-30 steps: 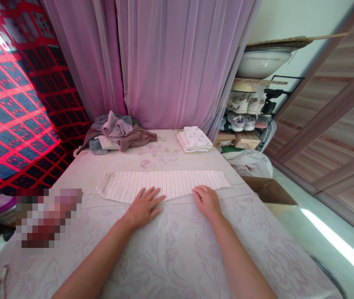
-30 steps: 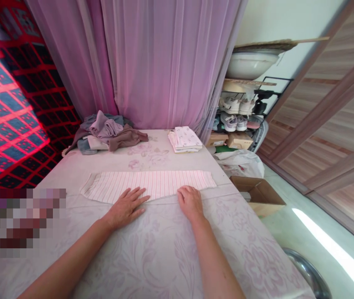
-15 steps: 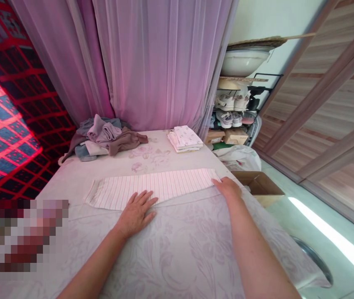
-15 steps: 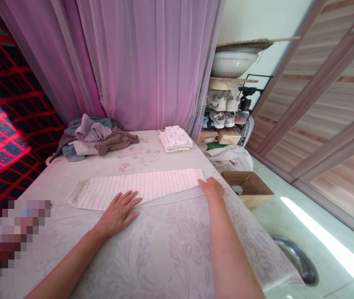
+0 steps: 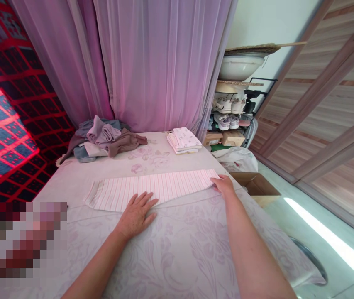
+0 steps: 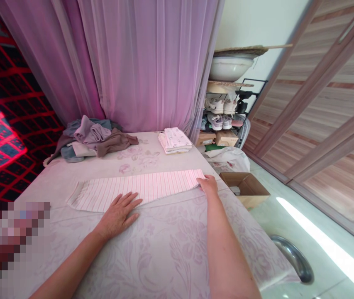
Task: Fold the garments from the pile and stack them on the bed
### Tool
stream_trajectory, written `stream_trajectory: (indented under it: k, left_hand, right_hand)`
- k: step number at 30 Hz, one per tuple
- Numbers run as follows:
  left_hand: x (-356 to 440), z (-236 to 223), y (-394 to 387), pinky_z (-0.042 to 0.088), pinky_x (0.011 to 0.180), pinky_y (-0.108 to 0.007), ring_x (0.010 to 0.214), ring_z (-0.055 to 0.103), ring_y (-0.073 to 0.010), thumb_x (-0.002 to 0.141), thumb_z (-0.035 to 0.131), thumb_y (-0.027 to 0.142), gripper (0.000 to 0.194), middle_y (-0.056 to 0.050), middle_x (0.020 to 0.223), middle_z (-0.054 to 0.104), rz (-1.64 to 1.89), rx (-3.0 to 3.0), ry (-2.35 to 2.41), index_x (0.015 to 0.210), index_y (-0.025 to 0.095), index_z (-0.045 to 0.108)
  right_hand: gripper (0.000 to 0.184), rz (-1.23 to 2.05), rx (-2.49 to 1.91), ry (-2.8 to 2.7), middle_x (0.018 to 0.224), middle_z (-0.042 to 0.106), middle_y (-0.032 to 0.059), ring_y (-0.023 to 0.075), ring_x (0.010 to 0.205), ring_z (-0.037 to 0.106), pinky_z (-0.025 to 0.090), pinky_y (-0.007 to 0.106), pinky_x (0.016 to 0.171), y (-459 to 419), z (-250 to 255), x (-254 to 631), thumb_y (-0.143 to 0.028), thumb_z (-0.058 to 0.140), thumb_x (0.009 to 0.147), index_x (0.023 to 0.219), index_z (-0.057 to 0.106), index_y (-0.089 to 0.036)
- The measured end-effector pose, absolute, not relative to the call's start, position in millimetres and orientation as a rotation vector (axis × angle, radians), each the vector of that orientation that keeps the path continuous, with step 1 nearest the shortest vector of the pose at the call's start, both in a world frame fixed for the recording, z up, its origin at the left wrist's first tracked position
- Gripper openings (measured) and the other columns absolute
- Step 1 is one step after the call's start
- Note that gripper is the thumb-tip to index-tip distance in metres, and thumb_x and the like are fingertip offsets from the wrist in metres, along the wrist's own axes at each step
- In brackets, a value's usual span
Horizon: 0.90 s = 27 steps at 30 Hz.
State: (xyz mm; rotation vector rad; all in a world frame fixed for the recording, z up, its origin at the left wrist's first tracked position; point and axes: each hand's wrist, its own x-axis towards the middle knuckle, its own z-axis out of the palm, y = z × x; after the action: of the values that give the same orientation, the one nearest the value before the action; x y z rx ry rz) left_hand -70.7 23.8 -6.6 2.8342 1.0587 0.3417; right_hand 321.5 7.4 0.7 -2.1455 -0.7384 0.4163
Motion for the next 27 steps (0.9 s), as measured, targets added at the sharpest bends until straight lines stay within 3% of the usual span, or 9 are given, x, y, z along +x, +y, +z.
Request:
stream_trajectory:
  k: [3,10,14,20,23,27]
  left_hand:
    - [-71,-7,24,0.023,0.112,-0.051,0.136,0.035,-0.0262,0.091,0.039,0.051,0.048,-0.003,0.147,0.043,0.347,2.832,1.06,0.135,0.033,0.048]
    - [-72,-6,24,0.023,0.113,-0.049,0.136,0.035,-0.0245,0.09,0.042,0.05,0.049,-0.004,0.145,0.045,0.375,2.793,1.054,0.135,0.031,0.048]
    - [-72,-4,21,0.03,0.111,-0.046,0.131,0.043,-0.0239,0.09,0.043,0.048,0.047,-0.004,0.138,0.054,0.456,2.748,1.067,0.132,0.027,0.053]
    - [-79,-5,16,0.048,0.097,-0.039,0.104,0.064,-0.0201,0.094,0.036,0.038,0.038,-0.004,0.105,0.072,0.916,2.477,1.3,0.101,0.024,0.071]
    - [-84,-7,19,0.046,0.1,-0.041,0.101,0.066,-0.0198,0.094,0.035,0.04,0.04,-0.002,0.099,0.074,1.086,2.267,1.43,0.092,0.025,0.072]
    - [-88,-10,24,0.048,0.098,-0.039,0.102,0.066,-0.0193,0.093,0.034,0.044,0.041,-0.003,0.102,0.073,1.199,1.982,1.474,0.094,0.023,0.07]
  right_hand:
    - [0.047,0.463,-2.03,-0.627,0.085,0.07,0.0085,0.0163,0.068,0.065,0.052,0.025,0.056,7,2,311,-0.029,0.06,0.071,0.114,0.058,-0.011]
    - [0.029,0.339,-1.956,-0.958,0.072,0.066,0.0,0.0176,0.07,0.061,0.048,0.027,0.066,17,29,239,-0.033,0.059,0.069,0.094,0.066,-0.02]
    - [0.021,0.169,-1.908,-1.329,0.09,0.066,0.0028,0.0171,0.08,0.06,0.045,0.027,0.074,22,33,166,-0.028,0.05,0.078,0.091,0.065,-0.023]
    - [0.022,0.091,-1.963,-1.719,0.098,0.064,0.0069,0.0201,0.093,0.057,0.041,0.029,0.08,18,20,100,-0.02,0.046,0.085,0.099,0.063,-0.022]
    - [0.021,0.039,-1.992,-1.843,0.098,0.063,0.0077,0.0218,0.093,0.055,0.04,0.032,0.081,15,20,91,-0.022,0.047,0.087,0.1,0.064,-0.022]
    - [0.021,-0.006,-1.961,-1.934,0.098,0.062,0.0074,0.0228,0.094,0.052,0.038,0.033,0.08,13,22,84,-0.025,0.05,0.087,0.101,0.065,-0.024]
